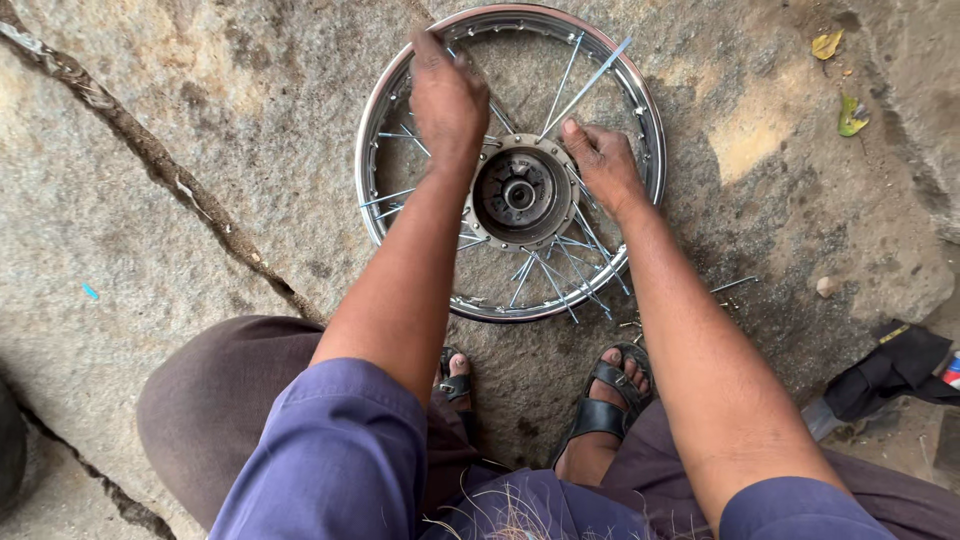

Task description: The person inserts and tightens spokes into a motorcycle wheel rim and hub. They work by hand, threading the spokes through the rim holes and securing them to the hub flange.

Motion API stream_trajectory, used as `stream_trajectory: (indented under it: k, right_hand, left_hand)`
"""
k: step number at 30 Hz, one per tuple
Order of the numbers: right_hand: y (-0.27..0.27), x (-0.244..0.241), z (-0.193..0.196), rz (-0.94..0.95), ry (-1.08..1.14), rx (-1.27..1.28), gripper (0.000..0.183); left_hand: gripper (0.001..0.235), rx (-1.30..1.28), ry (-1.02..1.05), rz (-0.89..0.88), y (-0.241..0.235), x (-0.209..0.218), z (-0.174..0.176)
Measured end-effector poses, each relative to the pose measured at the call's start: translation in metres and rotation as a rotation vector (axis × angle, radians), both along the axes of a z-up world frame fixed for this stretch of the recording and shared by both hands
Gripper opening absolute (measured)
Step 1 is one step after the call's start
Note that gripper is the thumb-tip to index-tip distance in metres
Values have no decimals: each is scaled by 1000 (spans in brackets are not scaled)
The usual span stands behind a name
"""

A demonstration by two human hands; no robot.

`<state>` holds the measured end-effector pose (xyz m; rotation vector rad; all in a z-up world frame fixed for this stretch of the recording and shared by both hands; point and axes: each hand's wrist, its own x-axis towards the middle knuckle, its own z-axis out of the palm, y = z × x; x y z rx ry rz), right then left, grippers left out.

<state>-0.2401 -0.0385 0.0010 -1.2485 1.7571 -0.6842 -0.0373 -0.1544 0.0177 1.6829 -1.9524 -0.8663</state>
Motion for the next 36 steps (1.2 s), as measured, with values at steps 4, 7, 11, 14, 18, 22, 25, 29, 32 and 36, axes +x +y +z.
stream_trajectory:
  k: [4,7,11,14,18,22,25,29,32,36]
  right_hand:
    - [1,3,10,92,177,82,80]
    - [11,4,23,150,199,113,85]
    - [25,17,33,169,264,77,77]
    - [35,32,33,112,390,14,64]
    - [36,39,37,109,390,-1,52]
    - [35,47,42,125,547,-9,43]
    - [17,46,44,135,601,8,42]
    - [10,41,34,108,626,1,44]
    - [9,38,37,146,606,-128,48]
    - [18,41,49,160,476,75,44]
  left_hand:
    - [54,80,-15,-27,-5,-8,-6]
    - [78,-366,277,-186,-9,-22,-26]
    - [41,-124,-218,-31,-19,-15,-42]
    - [54,620,204,56,-19,-6,-37]
    - [37,587,1110,549,-29,-1,-26]
    - [30,378,1019,602,-31,35,-42]
    - [43,151,524,511,-33,57,-59]
    - [37,366,108,-78,-24,62,-72]
    - [31,320,-396,-568,-33,58,-55]
    - [36,428,-451,-406,-31,61,-39]
